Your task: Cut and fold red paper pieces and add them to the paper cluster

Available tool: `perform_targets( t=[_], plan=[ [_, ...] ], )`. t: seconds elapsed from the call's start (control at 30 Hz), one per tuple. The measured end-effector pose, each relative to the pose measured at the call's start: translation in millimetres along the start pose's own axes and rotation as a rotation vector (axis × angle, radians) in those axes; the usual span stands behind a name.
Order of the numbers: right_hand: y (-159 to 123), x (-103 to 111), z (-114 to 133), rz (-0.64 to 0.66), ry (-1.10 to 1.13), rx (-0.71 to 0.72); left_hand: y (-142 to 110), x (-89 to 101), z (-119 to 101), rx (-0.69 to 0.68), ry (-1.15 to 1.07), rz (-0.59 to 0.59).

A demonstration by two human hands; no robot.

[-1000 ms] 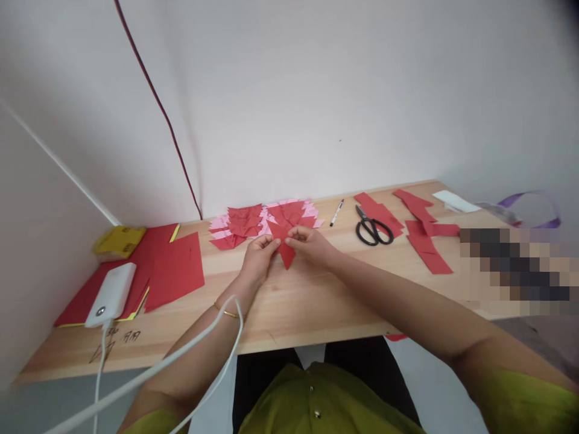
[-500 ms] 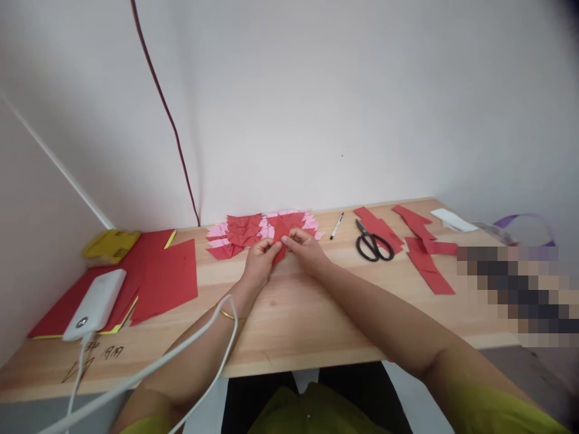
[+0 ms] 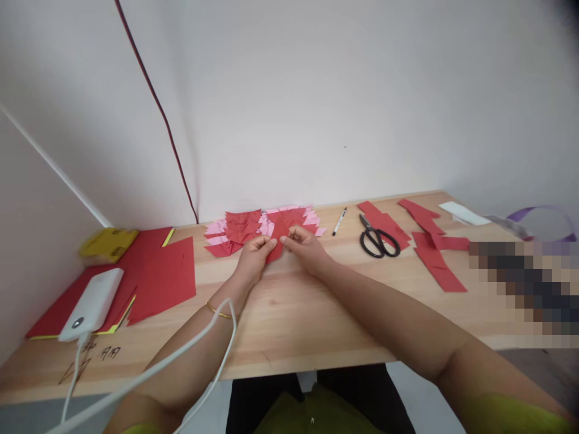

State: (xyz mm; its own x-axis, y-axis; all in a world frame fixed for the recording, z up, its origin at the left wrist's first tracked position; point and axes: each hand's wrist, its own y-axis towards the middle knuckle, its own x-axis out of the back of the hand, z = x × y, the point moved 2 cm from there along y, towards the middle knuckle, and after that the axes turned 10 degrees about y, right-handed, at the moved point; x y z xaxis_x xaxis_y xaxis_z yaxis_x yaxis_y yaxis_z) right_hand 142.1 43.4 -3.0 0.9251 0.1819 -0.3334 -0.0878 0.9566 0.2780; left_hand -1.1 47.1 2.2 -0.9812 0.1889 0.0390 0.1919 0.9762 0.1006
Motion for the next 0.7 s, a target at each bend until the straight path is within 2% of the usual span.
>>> perform_targets(
  t=[0.23, 0.43, 0.7],
  plan=[
    [-2, -1, -2, -0.003, 0.073, -0.112, 3, 6.4, 0, -0.020, 0.051, 0.059],
    [-1, 1, -6, 0.016, 0.066, -0.096, 4, 7.4, 2, 0.000, 0.060, 0.059],
    [-4, -1, 1, -0.140, 0.336, -0.184, 0, 1.2, -8, 0.195, -0.378, 0.084]
  ],
)
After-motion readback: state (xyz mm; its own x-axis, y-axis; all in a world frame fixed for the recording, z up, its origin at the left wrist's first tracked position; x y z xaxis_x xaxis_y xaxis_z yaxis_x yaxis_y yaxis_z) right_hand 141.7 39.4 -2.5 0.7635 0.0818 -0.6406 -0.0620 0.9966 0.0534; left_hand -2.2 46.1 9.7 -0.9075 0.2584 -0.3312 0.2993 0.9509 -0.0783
